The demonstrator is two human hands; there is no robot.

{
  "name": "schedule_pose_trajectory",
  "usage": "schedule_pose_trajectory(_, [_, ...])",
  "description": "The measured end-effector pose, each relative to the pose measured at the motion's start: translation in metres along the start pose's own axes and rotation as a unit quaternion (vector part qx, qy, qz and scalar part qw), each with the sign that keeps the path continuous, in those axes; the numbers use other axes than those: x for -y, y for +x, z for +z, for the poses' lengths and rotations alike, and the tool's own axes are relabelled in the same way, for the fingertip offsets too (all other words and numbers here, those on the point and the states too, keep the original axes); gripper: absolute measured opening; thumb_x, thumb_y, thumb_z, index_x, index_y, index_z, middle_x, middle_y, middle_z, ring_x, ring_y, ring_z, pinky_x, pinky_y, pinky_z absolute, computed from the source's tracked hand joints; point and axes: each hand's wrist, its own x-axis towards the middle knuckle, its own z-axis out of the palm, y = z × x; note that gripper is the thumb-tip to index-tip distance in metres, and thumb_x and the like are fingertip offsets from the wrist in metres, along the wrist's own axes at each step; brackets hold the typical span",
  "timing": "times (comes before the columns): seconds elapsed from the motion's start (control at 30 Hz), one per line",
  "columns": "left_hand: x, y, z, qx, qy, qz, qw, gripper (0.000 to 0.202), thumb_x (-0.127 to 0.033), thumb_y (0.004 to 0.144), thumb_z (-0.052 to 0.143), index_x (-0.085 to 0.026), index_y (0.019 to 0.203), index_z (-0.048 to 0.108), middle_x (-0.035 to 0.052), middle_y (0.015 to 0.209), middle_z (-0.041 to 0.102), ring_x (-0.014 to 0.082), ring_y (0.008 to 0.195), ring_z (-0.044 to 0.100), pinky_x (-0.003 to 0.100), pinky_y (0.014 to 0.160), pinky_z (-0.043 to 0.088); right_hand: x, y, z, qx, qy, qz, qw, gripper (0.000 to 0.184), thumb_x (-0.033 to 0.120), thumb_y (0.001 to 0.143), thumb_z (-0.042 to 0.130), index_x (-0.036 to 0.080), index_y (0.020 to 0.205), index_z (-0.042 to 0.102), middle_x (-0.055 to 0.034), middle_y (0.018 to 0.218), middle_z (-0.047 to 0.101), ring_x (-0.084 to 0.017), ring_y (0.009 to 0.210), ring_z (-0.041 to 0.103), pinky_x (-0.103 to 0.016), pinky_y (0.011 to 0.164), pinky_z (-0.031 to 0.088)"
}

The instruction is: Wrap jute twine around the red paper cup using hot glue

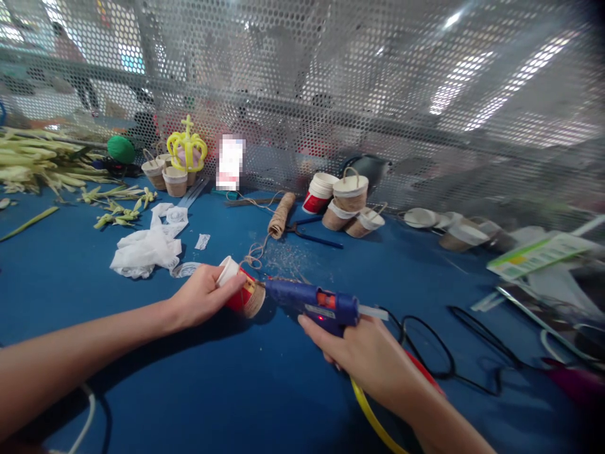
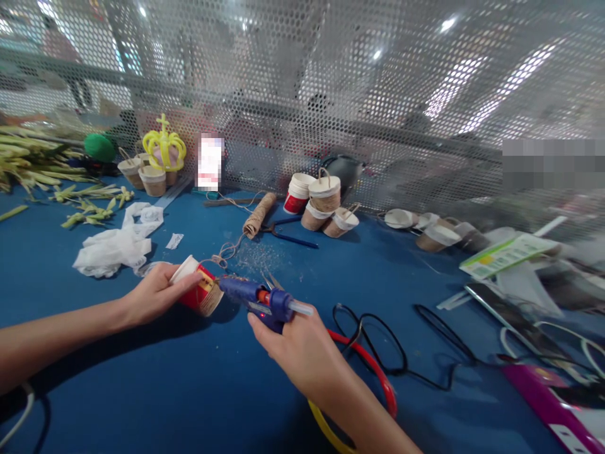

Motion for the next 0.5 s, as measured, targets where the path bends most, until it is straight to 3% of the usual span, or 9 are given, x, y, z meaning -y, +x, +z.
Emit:
schedule_pose_trajectory(0.13, [-0.0003, -0.0003, -0.0004, 0.003, 0.004, 0.0, 1.0, 0.041, -0.047, 0.08, 0.036, -0.015, 0.055, 0.04, -0.0043, 0.053, 0.028, 0.0081, 0.049, 0.024, 0.021, 0.043, 0.02, -0.0024, 0.0014, 0.0035, -0.003, -0.006, 0.009, 1.0, 0.019, 0.026, 0.073, 0.049, 0.019, 0.057, 0.055, 0.0044, 0.036, 0.046, -0.01, 0.032, 0.044, -0.022, 0.032, 0.035])
schedule_pose_trajectory(0.33, [-0.0005, 0.0002, -0.0001, 0.004, -0.007, 0.012, 1.0, 0.041, -0.045, 0.081, 0.036, -0.013, 0.056, 0.044, -0.0035, 0.053, 0.034, 0.0078, 0.05, 0.029, 0.019, 0.044, 0.024, -0.0045, -0.0002, 0.0038, -0.013, -0.021, -0.033, 0.999, 0.014, 0.028, 0.073, 0.05, 0.02, 0.072, 0.062, 0.0011, 0.047, 0.056, -0.015, 0.05, 0.055, -0.023, 0.041, 0.04])
schedule_pose_trajectory(0.5, [-0.0003, 0.0018, 0.0005, -0.004, 0.0, 0.012, 1.0, 0.042, -0.045, 0.08, 0.036, -0.011, 0.06, 0.05, -0.0036, 0.052, 0.037, 0.0076, 0.048, 0.031, 0.019, 0.043, 0.025, -0.0099, -0.0045, 0.0007, 0.016, -0.032, -0.058, 0.998, 0.015, 0.028, 0.072, 0.052, 0.021, 0.067, 0.063, 0.0043, 0.039, 0.049, -0.011, 0.039, 0.048, -0.021, 0.038, 0.036])
